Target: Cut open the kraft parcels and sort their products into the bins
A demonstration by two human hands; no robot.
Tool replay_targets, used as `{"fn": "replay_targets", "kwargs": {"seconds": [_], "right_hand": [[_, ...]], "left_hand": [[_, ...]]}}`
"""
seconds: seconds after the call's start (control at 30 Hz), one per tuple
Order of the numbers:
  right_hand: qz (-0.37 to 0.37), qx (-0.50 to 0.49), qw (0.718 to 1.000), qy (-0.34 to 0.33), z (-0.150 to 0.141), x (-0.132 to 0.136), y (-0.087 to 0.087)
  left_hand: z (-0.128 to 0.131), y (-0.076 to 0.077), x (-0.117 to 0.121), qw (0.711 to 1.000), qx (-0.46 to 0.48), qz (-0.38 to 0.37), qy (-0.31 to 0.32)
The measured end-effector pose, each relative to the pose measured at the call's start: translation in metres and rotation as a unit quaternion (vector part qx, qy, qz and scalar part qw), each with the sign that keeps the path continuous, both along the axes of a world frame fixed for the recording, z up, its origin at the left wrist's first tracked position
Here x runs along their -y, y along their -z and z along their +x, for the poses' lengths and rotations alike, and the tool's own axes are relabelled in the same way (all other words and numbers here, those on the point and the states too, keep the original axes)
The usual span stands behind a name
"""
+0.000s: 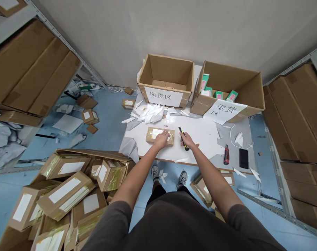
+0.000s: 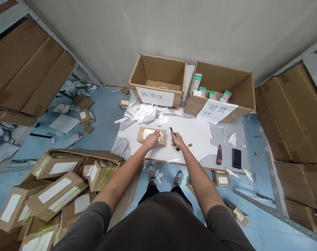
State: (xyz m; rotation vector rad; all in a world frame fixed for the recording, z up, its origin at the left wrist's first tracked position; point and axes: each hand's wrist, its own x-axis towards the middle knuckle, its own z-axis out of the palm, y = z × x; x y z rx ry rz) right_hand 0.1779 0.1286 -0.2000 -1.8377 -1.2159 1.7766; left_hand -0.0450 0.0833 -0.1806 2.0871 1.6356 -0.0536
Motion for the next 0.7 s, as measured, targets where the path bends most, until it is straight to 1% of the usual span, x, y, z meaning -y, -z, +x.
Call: {"fn": "replay_targets", "kwargs": {"seconds": [0.07,0.13,0.27,0.33,0.43,0.5,0.53,0.6,0.7], "right_hand": [[-0.01,0.019,0.998,-0.064,0.016,0.005,-0.004],[0.004,0.025,0.991,-0.129,0.024,0.009,-0.007],[0.075,0.018,0.969,-0.235,0.02,0.008,-0.009],[0.112,0.038,0.956,-0.269,0.014,0.004,-0.009],[0.177,0.104,0.938,-0.279,0.009,-0.003,-0.009],[0.197,0.133,0.928,-0.285,0.011,-0.009,-0.01],[0.197,0.133,0.926,-0.292,0.013,-0.011,-0.01],[0.176,0.104,0.932,-0.3,0.018,-0.014,-0.009],[0.094,0.034,0.955,-0.28,0.023,-0.013,-0.007]], "left_hand": [[0.001,0.001,0.0,1.0,0.001,-0.012,-0.01],[0.002,0.001,0.001,0.999,0.0,-0.022,-0.023],[0.003,0.003,0.003,0.999,-0.003,-0.029,-0.035],[0.003,0.005,0.004,0.999,-0.004,-0.029,-0.033],[0.003,0.008,0.005,0.999,-0.009,-0.034,-0.034],[0.003,0.01,0.006,0.999,-0.014,-0.038,-0.035],[0.003,0.01,0.006,0.998,-0.016,-0.039,-0.037],[0.004,0.011,0.007,0.998,-0.02,-0.041,-0.044],[0.005,0.011,0.008,0.998,-0.019,-0.042,-0.05]]}}
